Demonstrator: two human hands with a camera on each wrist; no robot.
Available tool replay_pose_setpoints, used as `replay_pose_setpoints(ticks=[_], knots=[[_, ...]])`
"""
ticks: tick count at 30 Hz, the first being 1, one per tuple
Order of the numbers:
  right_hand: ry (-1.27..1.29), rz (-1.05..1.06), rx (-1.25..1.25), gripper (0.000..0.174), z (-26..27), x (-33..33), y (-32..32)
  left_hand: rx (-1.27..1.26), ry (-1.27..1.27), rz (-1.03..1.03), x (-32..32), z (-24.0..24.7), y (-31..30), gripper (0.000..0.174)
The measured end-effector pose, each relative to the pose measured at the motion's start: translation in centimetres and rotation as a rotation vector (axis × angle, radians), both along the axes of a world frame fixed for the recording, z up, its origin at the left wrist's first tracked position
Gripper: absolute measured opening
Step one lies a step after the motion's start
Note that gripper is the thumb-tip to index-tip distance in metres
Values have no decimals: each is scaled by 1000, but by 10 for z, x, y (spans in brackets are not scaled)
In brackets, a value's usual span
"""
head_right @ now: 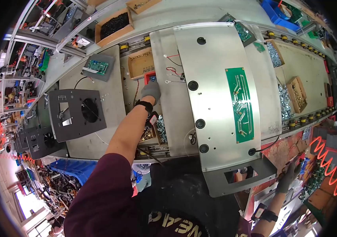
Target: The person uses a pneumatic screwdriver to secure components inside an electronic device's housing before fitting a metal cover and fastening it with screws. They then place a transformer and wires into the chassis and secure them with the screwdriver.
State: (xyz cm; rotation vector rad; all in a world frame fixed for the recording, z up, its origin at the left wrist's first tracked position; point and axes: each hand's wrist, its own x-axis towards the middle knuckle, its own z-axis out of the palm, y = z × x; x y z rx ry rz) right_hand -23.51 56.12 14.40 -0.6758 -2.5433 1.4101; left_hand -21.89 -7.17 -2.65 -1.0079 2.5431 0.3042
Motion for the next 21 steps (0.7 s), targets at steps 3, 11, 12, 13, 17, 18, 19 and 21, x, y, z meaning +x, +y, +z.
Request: replay_pose_setpoints(ticks=[3, 11, 12, 13, 17, 18, 19, 21], knots=[[67, -70, 92, 56, 88, -13, -73, 128, -118, -95, 3, 25, -2, 22], [720, 327, -133, 51, 181, -89, -120, 183, 373, 216, 42, 48, 8, 18], [691, 469, -332, 53, 187, -104, -123, 172, 376, 245, 51, 54, 13, 18], [622, 599, -489, 56, 195, -113, -145, 610, 633, 524, 58, 61, 16, 19], [484, 1076, -599, 61, 200, -118, -267, 1690, 1168, 925, 79, 136, 62, 25], [438, 1274, -592, 63, 197, -120, -287, 1806, 1174, 982, 80, 158, 78, 27], [382, 1470, -582, 66, 195, -123, -306, 1805, 1199, 994, 80, 171, 91, 27], [266, 1541, -780, 66, 180, -113, -335, 1857, 1194, 755, 76, 189, 113, 26]])
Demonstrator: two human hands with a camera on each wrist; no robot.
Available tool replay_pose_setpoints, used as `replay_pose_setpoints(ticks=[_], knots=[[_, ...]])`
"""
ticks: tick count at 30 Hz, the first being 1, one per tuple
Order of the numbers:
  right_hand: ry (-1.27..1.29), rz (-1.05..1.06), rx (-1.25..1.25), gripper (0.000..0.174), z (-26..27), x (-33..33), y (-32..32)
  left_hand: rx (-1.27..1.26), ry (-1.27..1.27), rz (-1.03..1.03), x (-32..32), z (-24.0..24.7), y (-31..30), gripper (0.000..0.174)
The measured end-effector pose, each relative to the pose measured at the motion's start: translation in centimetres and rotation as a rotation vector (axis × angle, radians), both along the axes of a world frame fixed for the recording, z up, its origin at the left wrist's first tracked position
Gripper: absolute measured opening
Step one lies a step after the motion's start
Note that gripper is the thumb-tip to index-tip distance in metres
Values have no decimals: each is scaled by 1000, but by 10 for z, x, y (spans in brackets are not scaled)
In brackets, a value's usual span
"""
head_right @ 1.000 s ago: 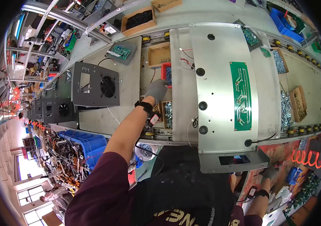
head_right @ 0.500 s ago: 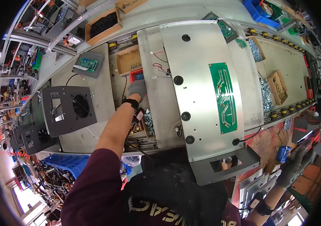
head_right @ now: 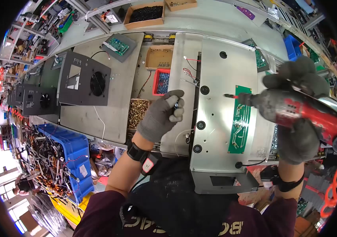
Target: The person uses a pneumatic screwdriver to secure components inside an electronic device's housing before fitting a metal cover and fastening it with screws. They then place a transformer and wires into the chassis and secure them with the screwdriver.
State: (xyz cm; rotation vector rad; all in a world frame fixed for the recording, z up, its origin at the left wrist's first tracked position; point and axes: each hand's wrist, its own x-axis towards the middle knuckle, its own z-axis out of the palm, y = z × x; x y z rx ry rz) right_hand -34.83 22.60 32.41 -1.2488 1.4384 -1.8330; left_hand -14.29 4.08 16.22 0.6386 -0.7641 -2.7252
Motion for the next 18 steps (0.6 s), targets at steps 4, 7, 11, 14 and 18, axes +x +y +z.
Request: replay_pose_setpoints(ticks=[4, 7, 11, 14, 18], knots=[[-75, 177, -107, 49, -3, 26, -52, 207, 72, -39, -14, 18, 24, 26], [-88, 250, -124, 48, -13, 29, -56, 138, 21, -10, -17, 35, 34, 27], [-94, 200, -128, 49, -18, 30, -55, 69, -4, -17, -20, 43, 41, 28], [-95, 211, -142, 50, -19, 29, -53, 25, -52, -50, -23, 50, 44, 29], [-104, 158, -107, 46, -18, 33, -48, -22, -69, -74, -29, 54, 50, 29]])
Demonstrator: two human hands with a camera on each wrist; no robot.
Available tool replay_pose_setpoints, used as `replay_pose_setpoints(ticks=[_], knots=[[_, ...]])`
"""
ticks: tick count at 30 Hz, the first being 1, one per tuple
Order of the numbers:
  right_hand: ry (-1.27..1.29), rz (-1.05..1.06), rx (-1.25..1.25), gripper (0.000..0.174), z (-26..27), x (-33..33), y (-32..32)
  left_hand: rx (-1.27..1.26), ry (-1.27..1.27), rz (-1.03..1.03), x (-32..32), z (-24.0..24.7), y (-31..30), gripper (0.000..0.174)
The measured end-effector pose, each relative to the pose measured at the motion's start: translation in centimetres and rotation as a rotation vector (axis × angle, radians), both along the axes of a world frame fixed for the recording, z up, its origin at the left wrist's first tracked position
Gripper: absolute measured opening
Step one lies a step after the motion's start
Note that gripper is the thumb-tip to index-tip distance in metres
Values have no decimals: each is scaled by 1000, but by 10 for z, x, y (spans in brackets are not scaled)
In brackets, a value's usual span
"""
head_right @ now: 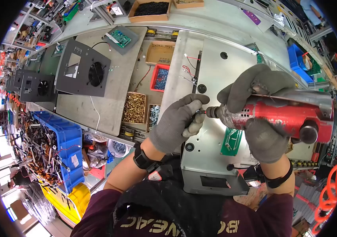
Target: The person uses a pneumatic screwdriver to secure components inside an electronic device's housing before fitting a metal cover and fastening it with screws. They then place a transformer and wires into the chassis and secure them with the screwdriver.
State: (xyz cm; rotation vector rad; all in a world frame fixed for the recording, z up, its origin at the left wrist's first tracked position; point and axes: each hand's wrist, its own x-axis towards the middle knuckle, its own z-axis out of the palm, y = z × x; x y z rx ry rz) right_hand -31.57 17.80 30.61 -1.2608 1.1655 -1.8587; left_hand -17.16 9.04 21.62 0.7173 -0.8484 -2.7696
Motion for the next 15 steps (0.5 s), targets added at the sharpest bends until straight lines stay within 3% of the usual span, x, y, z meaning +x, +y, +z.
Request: replay_pose_setpoints(ticks=[6, 8, 12, 15], knots=[[188, 95, -36, 41, 6, -2, 8, 94, -36, -13, -6, 6, 3, 30], [270, 133, -63, 39, 8, -4, 7, 129, 55, -51, -4, 2, 3, 32], [272, 128, -104, 37, 6, -1, 8, 107, 82, -86, -1, -1, 1, 33], [250, 57, -42, 38, 7, -7, 15, -293, -369, 99, 7, -29, -2, 30]])
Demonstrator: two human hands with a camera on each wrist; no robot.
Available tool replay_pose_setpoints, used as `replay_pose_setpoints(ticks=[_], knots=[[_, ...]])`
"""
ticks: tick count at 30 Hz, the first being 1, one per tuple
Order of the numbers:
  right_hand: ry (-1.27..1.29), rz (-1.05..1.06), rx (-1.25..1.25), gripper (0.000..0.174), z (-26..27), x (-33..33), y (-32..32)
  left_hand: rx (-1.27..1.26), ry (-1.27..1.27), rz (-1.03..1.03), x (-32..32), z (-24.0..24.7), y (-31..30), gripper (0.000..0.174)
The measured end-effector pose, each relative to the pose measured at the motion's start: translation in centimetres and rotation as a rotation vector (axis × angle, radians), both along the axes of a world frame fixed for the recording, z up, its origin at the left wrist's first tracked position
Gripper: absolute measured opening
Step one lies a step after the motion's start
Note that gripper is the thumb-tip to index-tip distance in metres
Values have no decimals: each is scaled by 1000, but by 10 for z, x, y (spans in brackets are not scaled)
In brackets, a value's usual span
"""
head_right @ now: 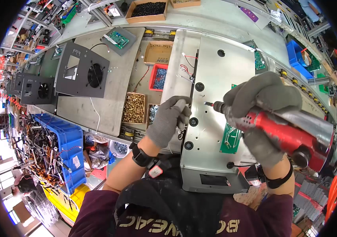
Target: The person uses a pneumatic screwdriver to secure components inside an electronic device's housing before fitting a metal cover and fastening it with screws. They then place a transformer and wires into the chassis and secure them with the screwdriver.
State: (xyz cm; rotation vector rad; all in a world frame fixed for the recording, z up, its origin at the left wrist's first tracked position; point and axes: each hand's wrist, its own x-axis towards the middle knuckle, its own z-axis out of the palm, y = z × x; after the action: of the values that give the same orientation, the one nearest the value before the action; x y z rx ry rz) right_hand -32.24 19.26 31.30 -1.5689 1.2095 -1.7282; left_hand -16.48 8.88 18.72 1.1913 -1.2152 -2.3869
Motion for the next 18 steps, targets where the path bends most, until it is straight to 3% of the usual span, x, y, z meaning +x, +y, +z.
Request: replay_pose_setpoints(ticks=[3, 5, 8, 12, 14, 18], knots=[[62, -35, -14, 39, -6, -9, 2, -26, -91, -45, 1, -36, -4, 33], [9, -149, 14, 42, -11, -6, 3, -429, -234, -204, -7, -44, -7, 38], [13, -190, 26, 44, -17, -7, 3, -500, -255, -334, -9, -46, -14, 43], [-27, -187, 34, 45, -24, -8, 5, -383, -216, -425, -6, -47, 0, 44], [-62, -209, 69, 45, -24, -5, 5, -464, -202, -431, -6, -42, 3, 40], [-102, -183, 102, 45, -24, -5, 5, -240, 86, -223, 5, -60, 19, 33]])
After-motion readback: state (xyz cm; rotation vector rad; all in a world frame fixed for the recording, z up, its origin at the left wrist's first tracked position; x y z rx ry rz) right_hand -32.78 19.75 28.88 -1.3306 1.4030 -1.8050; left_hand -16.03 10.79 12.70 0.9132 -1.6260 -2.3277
